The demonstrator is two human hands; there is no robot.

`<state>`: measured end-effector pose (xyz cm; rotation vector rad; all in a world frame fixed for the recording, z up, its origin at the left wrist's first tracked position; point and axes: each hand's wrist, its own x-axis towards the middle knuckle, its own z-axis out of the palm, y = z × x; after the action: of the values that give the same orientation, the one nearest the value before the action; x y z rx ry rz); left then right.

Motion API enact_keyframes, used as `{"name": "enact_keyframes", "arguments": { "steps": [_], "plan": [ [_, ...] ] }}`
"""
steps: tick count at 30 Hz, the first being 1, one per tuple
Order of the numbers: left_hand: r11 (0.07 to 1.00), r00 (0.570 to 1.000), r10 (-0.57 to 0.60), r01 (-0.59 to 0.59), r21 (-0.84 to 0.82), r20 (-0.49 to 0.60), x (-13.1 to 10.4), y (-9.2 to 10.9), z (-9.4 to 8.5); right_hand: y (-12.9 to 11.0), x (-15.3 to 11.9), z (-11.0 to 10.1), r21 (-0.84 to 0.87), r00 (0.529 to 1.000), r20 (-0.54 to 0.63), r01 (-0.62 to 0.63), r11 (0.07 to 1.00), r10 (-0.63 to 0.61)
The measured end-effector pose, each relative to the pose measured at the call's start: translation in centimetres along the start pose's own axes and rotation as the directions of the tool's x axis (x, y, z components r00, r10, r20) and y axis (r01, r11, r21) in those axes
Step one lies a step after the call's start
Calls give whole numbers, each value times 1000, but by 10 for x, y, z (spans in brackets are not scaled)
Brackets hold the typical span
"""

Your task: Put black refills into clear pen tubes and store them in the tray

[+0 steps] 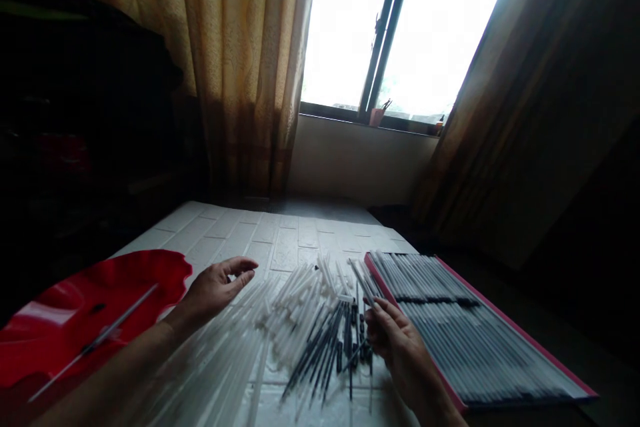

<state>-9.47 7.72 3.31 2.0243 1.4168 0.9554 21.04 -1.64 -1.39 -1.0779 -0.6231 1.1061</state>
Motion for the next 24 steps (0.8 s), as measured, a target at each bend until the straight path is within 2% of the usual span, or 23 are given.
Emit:
{"name": "enact_keyframes", "arguments": {
  "steps": [2,4,7,10,12,15,18,20,21,23,24],
  "plan": [
    [992,997,28,-36,122,69,0,-7,-1,0,0,1,11,1000,-19,-9,1000,9],
    [965,980,131,-161,207,151,-2,-10,5,0,-1,2,6,1000,-21,-17,1000,17],
    [881,915,305,-376,286,264,-9,-9,19,0,-2,2,-36,999,23,-29,999,30],
    [814,872,345,-463,352,347,-15,-4,29,2,-3,2,-98,996,83,-29,995,37],
    [796,868,329,-467,385,372,-17,-2,30,3,-4,2,-132,992,118,-21,991,37],
    [798,885,325,-445,406,332,-17,0,28,2,-6,2,-204,976,203,-34,978,76],
    [859,912,362,-406,311,193,-15,1,29,-1,-11,6,-276,941,326,2,961,92],
    [931,942,324,-334,146,88,-15,2,33,-2,-15,8,-315,908,412,66,947,74],
    [962,961,268,-270,27,60,-16,3,36,-1,-16,9,-333,890,451,103,937,62],
    [963,990,105,-78,-259,93,-18,7,43,3,-17,11,-366,855,517,173,915,45],
    [916,990,27,32,-399,142,-20,9,47,5,-16,12,-380,839,542,205,902,38]
  ]
}}
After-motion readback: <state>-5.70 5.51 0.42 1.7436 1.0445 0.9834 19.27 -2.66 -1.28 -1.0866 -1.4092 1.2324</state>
